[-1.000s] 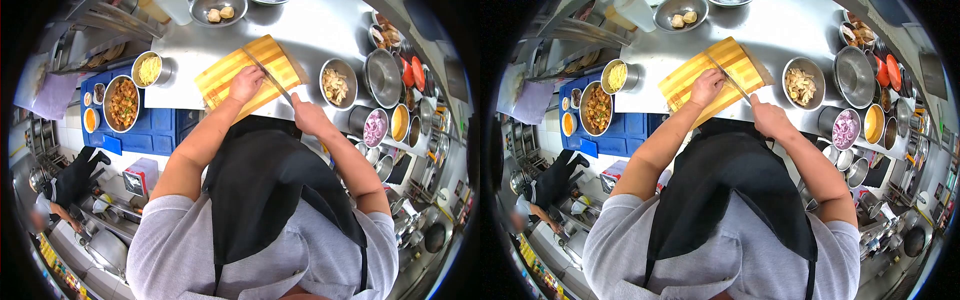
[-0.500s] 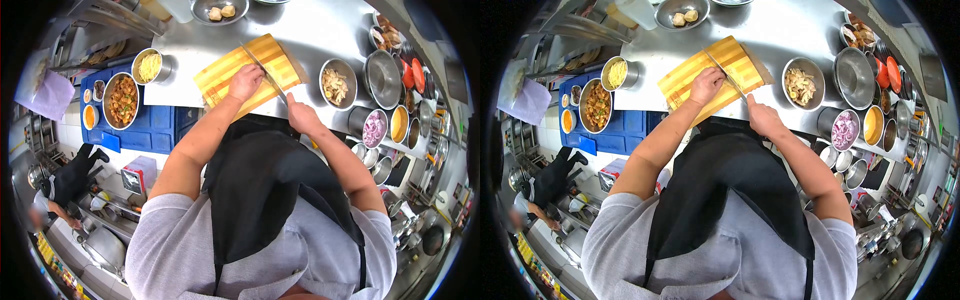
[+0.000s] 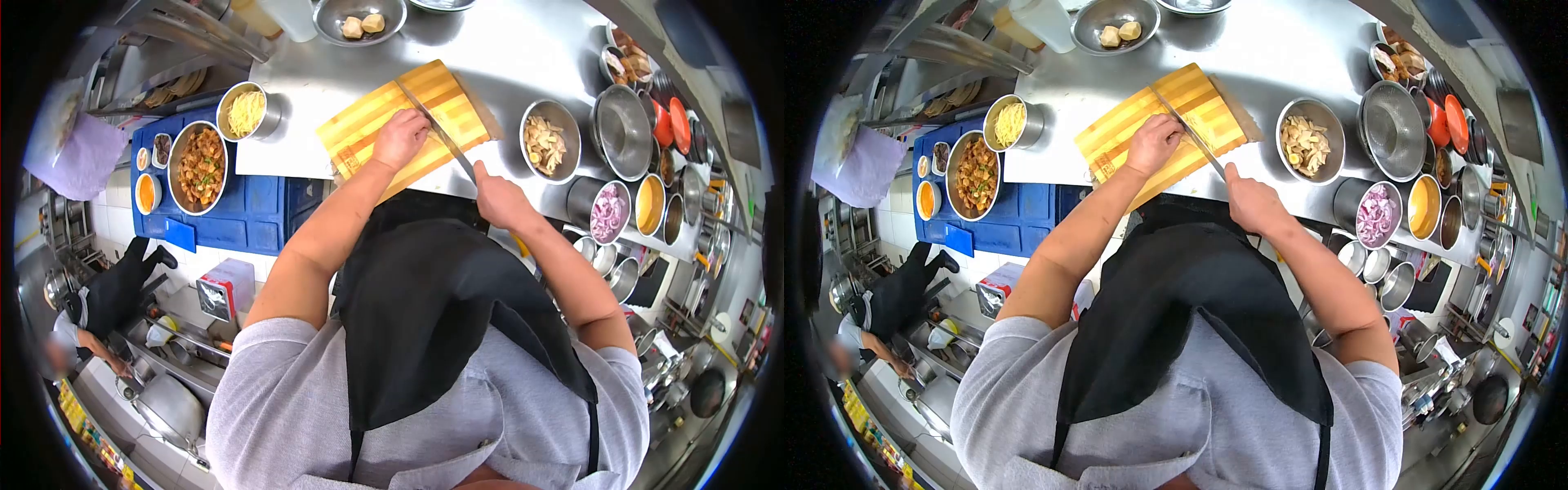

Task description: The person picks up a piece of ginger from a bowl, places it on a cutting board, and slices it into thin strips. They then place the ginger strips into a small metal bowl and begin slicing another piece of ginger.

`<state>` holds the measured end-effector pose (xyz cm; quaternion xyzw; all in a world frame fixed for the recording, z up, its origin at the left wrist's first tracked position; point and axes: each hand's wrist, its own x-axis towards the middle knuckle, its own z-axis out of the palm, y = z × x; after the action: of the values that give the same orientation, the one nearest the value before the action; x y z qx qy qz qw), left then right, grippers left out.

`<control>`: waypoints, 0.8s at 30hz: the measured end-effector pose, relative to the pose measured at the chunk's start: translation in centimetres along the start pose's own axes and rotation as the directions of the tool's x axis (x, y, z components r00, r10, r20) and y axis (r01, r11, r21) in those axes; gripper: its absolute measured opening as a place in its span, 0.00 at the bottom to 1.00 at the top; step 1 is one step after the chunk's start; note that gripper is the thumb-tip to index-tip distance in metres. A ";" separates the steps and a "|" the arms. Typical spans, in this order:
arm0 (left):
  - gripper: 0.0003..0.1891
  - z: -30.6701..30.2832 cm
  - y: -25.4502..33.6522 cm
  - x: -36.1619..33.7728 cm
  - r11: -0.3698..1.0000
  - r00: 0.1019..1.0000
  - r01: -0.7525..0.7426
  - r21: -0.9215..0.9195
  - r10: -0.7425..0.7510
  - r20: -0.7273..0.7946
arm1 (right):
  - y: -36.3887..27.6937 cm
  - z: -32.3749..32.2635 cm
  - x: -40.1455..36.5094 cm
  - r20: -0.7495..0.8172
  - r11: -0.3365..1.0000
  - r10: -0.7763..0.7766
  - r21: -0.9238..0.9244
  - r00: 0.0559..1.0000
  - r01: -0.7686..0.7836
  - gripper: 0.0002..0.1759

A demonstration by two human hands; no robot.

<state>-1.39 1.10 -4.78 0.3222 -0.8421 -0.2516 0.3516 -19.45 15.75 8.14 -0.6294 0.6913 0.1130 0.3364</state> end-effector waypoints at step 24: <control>0.05 -0.9 0.3 -0.5 0.999 0.999 -0.051 0.001 0.051 0.012 | -0.7 0.5 0.7 -0.041 1.000 0.011 0.019 0.999 -0.010 0.19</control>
<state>-0.56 1.43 -4.21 0.2993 -0.8524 -0.2436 0.3529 -18.56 15.36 7.51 -0.6246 0.7024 0.0955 0.3276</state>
